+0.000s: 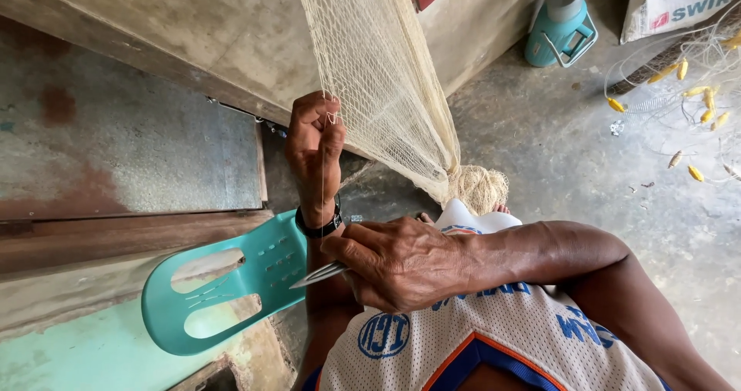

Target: A person uses a netting needle to weave and repair the mesh of a large fishing net.

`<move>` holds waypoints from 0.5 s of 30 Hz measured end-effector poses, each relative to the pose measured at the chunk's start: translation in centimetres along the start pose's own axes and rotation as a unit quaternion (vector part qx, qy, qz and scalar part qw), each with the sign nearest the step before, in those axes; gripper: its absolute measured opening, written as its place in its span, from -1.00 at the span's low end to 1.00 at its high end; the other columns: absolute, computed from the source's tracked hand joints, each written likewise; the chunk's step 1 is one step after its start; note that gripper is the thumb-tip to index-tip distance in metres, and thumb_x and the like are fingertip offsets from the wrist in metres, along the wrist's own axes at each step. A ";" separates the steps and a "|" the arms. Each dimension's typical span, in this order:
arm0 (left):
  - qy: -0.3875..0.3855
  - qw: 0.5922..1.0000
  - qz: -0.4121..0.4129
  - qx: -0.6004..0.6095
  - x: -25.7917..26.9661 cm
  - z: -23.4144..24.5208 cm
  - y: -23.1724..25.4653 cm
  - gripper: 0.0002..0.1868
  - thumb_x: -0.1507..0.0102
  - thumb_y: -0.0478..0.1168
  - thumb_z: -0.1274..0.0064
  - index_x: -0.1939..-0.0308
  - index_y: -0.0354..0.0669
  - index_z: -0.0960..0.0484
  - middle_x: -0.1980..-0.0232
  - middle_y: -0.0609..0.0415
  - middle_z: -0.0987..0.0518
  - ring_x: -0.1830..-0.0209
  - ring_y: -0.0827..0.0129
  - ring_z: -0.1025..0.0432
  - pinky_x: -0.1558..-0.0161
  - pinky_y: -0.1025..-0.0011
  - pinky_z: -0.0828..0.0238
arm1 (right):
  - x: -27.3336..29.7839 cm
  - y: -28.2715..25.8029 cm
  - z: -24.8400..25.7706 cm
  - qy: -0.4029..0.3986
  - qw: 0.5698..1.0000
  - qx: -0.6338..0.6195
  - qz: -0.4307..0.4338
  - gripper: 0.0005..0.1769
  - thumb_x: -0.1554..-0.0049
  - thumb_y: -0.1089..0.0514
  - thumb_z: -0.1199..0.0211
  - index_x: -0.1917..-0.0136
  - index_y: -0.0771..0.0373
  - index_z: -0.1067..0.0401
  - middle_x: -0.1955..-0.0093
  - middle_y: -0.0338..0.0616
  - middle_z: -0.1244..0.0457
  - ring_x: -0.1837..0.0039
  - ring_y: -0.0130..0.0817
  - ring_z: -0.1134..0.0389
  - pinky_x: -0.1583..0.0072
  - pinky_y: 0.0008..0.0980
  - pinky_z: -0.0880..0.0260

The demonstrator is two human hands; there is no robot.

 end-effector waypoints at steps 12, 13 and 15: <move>0.020 0.991 0.036 0.128 -0.8 0.7 0.5 -0.59 -0.49 0.08 0.05 -0.03 -0.22 -0.62 -0.15 0.03 -0.48 0.38 0.46 -0.36 0.27 0.60 -0.41 | 0.4 7.6 11.2 0.040 0.961 0.274 0.011 -0.65 -0.39 0.35 -0.31 -0.43 0.33 -0.43 -0.14 0.09 -0.31 -0.04 -0.09 -0.33 -0.09 -0.20 -0.38; 0.018 0.991 0.033 0.130 -0.9 0.7 0.6 -0.59 -0.49 0.08 0.05 -0.03 -0.22 -0.62 -0.15 0.03 -0.48 0.38 0.46 -0.36 0.27 0.60 -0.41 | -0.2 8.0 11.5 0.041 0.960 0.277 0.012 -0.65 -0.39 0.35 -0.31 -0.43 0.33 -0.43 -0.14 0.09 -0.31 -0.04 -0.09 -0.33 -0.09 -0.20 -0.38; 0.014 0.990 0.043 0.134 -0.9 0.7 0.8 -0.57 -0.48 0.10 0.02 -0.04 -0.23 -0.61 -0.17 0.02 -0.49 0.41 0.42 -0.41 0.36 0.57 -0.40 | -1.2 8.1 11.7 0.039 0.947 0.310 0.071 -0.81 -0.39 0.31 -0.32 -0.26 0.38 -0.52 -0.08 0.04 -0.38 0.00 -0.13 -0.38 -0.06 -0.23 -0.38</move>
Point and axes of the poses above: each hand's wrist, its own x-axis away from the middle knuckle, its own z-axis out of the back of the hand, y = z × x, the point moved 5 cm from there along -x, towards the middle knuckle
